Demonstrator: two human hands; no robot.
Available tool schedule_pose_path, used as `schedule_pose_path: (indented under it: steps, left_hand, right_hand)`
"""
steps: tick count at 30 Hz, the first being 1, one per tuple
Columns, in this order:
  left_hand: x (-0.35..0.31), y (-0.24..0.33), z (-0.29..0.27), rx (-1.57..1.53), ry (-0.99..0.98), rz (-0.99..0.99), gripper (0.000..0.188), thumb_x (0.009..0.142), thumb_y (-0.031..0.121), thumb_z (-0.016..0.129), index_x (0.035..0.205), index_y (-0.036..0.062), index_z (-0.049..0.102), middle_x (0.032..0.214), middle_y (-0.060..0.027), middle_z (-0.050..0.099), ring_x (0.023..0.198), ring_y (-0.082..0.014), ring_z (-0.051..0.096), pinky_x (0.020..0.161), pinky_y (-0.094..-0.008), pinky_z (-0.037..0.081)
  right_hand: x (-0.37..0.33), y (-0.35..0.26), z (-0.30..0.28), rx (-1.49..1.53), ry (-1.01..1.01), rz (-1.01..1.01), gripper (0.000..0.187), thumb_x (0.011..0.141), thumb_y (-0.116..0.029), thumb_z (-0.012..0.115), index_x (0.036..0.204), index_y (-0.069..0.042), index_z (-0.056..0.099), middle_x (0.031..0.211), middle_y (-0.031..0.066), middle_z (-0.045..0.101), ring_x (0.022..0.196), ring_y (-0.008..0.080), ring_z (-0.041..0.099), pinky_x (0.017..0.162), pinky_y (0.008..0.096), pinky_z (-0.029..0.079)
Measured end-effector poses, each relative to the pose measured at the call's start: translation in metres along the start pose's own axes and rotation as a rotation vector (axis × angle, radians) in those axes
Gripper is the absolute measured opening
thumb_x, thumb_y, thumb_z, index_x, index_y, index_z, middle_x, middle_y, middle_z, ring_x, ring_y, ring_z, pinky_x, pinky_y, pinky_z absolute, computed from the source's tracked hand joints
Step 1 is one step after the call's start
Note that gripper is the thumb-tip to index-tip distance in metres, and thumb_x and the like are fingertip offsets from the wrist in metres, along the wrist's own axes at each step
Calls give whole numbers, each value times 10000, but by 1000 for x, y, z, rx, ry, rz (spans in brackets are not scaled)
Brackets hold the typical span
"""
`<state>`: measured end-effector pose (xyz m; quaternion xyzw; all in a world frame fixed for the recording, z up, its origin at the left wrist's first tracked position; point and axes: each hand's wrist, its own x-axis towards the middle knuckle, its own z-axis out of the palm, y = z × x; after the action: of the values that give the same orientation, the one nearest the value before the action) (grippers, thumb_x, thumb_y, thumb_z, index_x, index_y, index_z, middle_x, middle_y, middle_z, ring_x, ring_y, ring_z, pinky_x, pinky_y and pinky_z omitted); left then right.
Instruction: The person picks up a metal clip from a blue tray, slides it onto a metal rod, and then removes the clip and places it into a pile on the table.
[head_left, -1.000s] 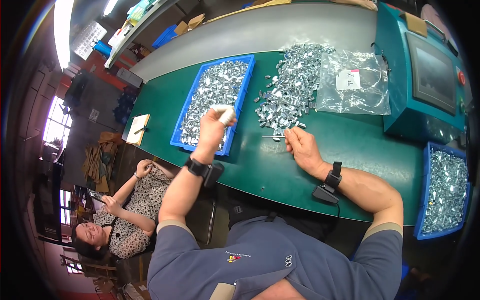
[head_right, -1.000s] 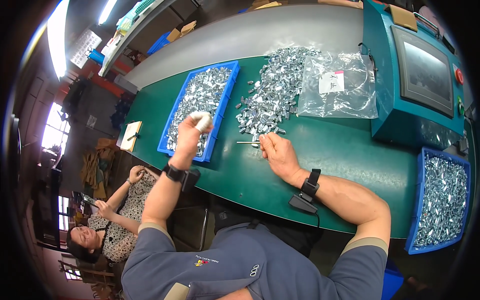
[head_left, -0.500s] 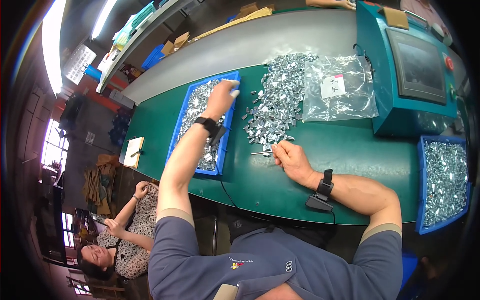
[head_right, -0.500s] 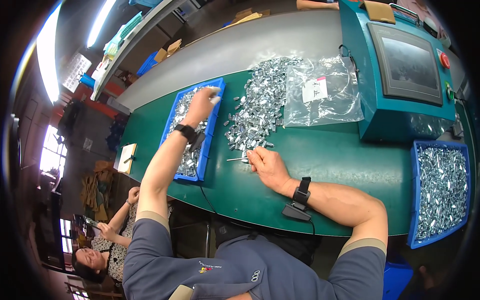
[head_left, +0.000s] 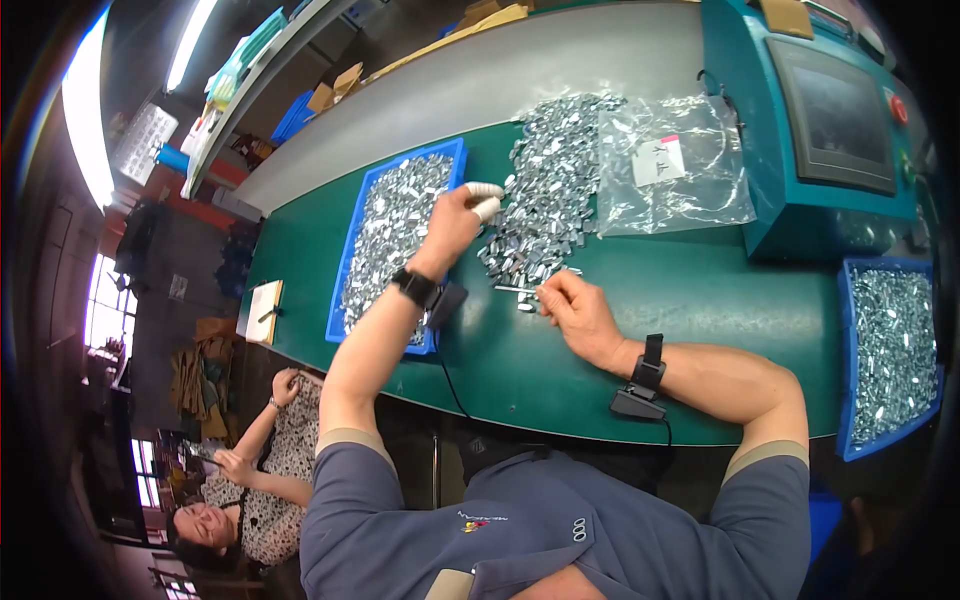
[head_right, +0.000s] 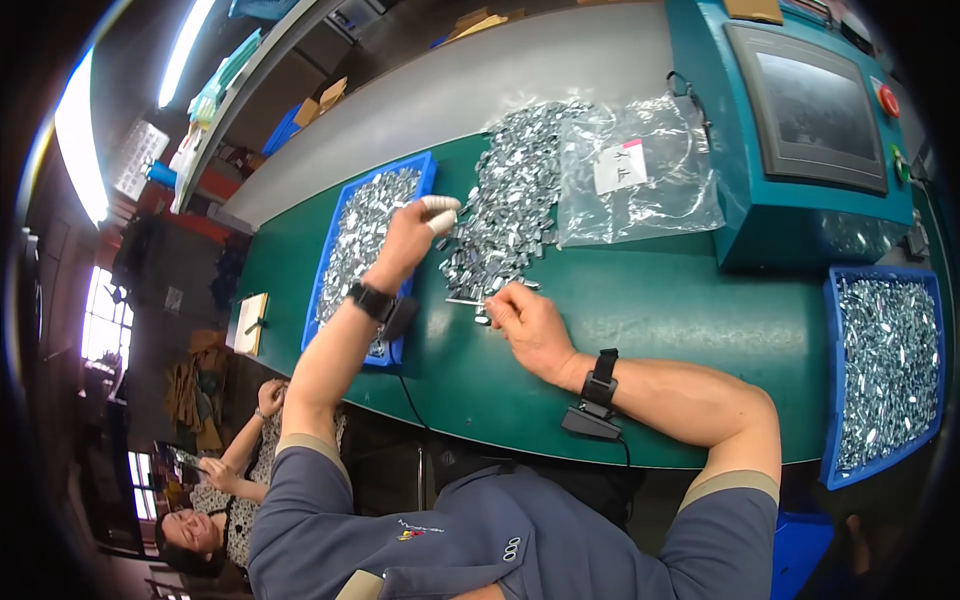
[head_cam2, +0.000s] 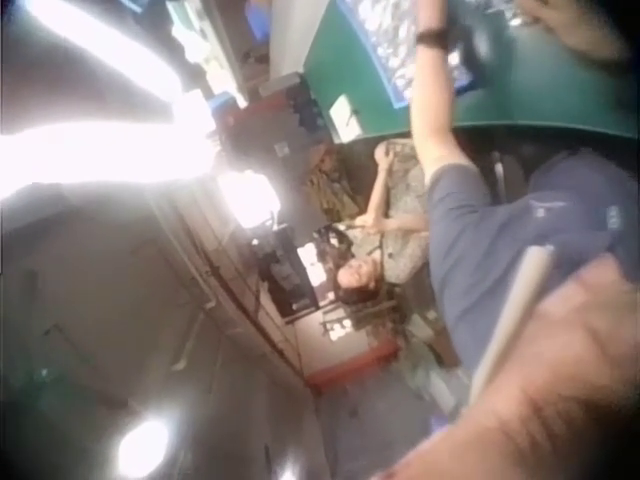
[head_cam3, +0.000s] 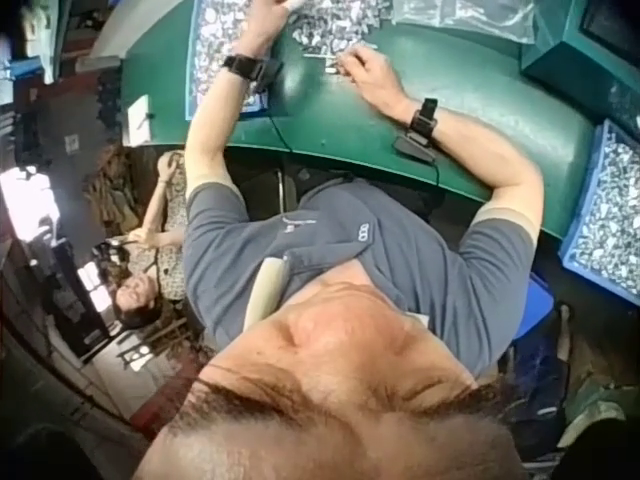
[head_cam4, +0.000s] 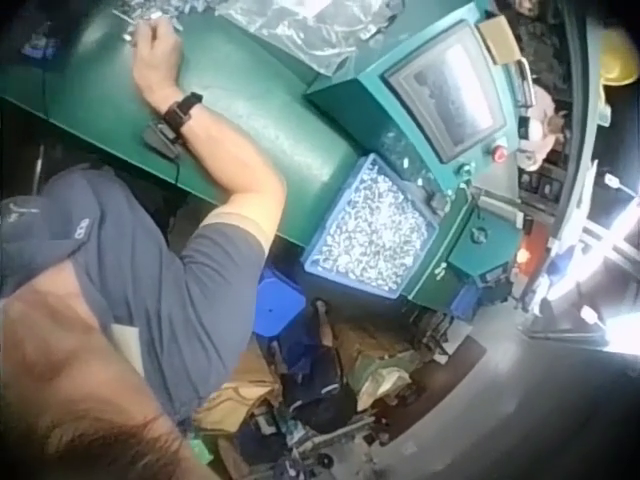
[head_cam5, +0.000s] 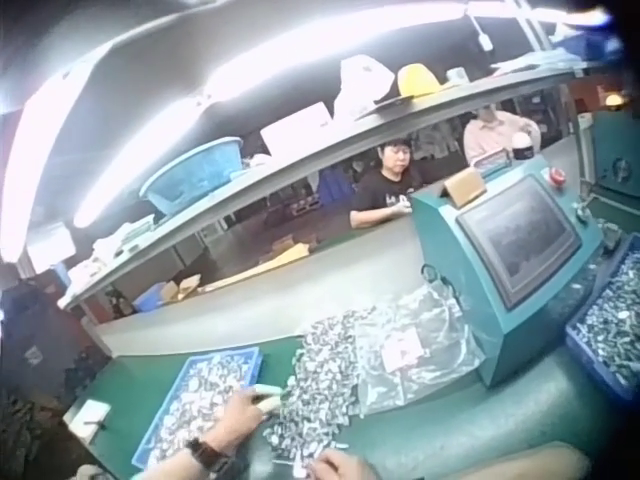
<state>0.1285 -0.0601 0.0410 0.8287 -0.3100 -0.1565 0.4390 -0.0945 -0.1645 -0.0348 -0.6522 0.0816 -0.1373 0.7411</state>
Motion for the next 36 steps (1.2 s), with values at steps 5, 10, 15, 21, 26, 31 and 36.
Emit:
schedule_pose_path:
  steps: [5,10,15,21,26,31,36]
  left_hand:
    - [-98,-26,10,-553,16,-235,184,938,151,709,1092,60,668,977,-33,697,854,-126,670,805,-276,554]
    - [-134,-29,24,-737,57,-317,206,944,156,706,1111,49,650,977,-60,691,860,-148,683,773,-272,566]
    - [-139,-20,28,-884,132,-313,220,934,120,716,1123,36,640,1023,-68,688,866,-155,678,761,-264,561]
    - [-141,-18,40,-700,123,-180,217,925,105,725,1113,41,636,1007,-56,683,878,-159,683,791,-280,567]
    - [-140,-16,47,-680,140,-129,200,932,82,711,1111,40,632,996,-57,687,870,-155,680,791,-281,565]
    - [-143,-12,55,-609,28,-151,169,936,78,705,1086,36,639,976,-68,697,855,-147,669,782,-276,553]
    - [-142,-11,60,-642,67,-175,157,940,83,701,1072,27,637,967,-64,694,843,-136,661,767,-272,545]
  right_hand:
    - [3,3,1,67,15,10,211,1023,-220,596,952,-22,604,776,9,625,699,59,556,615,219,465]
    - [3,5,2,32,-9,-25,210,1022,-220,600,940,-26,603,773,3,619,695,58,554,614,224,477]
    - [0,4,2,27,-18,-23,206,1022,-212,598,938,-24,603,770,4,622,686,56,551,610,220,469]
    - [-2,1,1,-17,-2,-11,233,1013,-232,614,916,-21,607,740,2,619,657,52,545,587,217,456]
    - [-2,-5,0,-45,-23,47,286,1014,-273,613,880,-21,615,707,-1,614,622,48,538,554,221,446]
    - [-5,-13,0,-80,-64,42,394,1034,-335,572,785,-33,615,631,-1,587,549,53,521,493,225,412]
    - [-2,-10,1,-71,-57,46,425,1039,-353,559,756,-40,609,606,-4,571,530,54,516,475,227,403]
